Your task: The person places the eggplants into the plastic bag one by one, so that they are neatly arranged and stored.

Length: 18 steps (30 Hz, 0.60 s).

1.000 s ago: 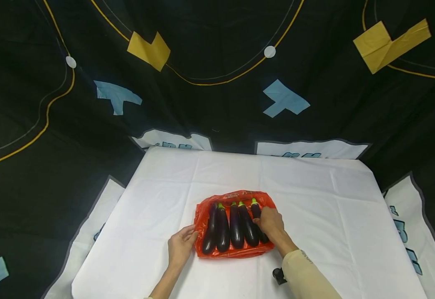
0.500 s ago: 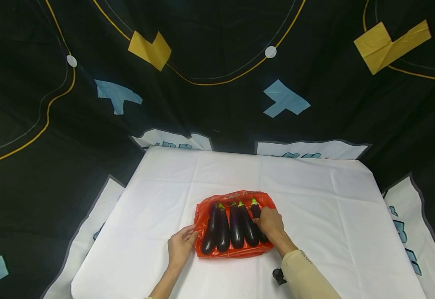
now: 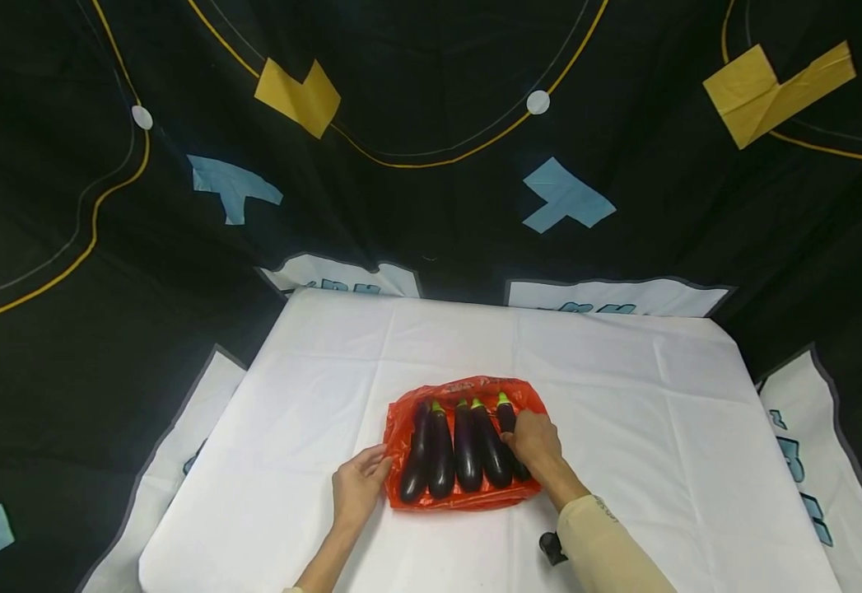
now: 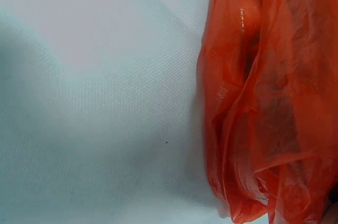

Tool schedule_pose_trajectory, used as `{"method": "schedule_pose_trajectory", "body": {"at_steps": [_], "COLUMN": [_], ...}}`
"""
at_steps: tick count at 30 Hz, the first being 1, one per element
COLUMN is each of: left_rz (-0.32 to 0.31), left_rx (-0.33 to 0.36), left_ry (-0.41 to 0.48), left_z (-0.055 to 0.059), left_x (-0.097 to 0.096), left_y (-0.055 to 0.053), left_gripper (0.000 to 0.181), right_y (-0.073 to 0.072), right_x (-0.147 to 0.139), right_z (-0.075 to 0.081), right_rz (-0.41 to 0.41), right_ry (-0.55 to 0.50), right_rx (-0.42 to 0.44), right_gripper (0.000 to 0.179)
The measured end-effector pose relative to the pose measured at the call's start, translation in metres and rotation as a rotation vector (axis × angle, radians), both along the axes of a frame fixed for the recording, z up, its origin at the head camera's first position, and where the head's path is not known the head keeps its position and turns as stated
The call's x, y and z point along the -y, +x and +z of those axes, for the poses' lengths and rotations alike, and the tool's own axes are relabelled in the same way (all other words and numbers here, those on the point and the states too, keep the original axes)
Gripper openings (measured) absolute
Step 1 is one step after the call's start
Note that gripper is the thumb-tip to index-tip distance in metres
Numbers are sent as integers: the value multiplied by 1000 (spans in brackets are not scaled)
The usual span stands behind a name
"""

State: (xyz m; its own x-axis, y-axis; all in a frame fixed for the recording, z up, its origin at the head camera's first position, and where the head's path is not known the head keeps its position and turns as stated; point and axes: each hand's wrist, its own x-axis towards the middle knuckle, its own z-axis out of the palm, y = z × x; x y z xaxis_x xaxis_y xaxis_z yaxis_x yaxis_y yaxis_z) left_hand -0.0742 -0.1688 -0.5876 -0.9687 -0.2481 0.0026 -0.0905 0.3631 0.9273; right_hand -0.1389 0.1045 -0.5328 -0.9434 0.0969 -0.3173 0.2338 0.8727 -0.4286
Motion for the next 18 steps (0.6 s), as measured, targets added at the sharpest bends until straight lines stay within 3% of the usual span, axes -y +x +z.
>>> {"method": "schedule_pose_trajectory", "body": {"at_steps": [9, 18], "left_rz": [-1, -3], "left_rx": [8, -1], "left_ry": [-9, 8], "left_z": [2, 4], "left_x": [0, 2], "left_y": [0, 0], "left_gripper": [20, 22], "right_y": [2, 2], "right_x": [-3, -8], "right_z": [5, 24], "right_rz": [23, 58], "right_ry": [8, -17], "right_rx": [-30, -145], "right_gripper": [31, 32]}}
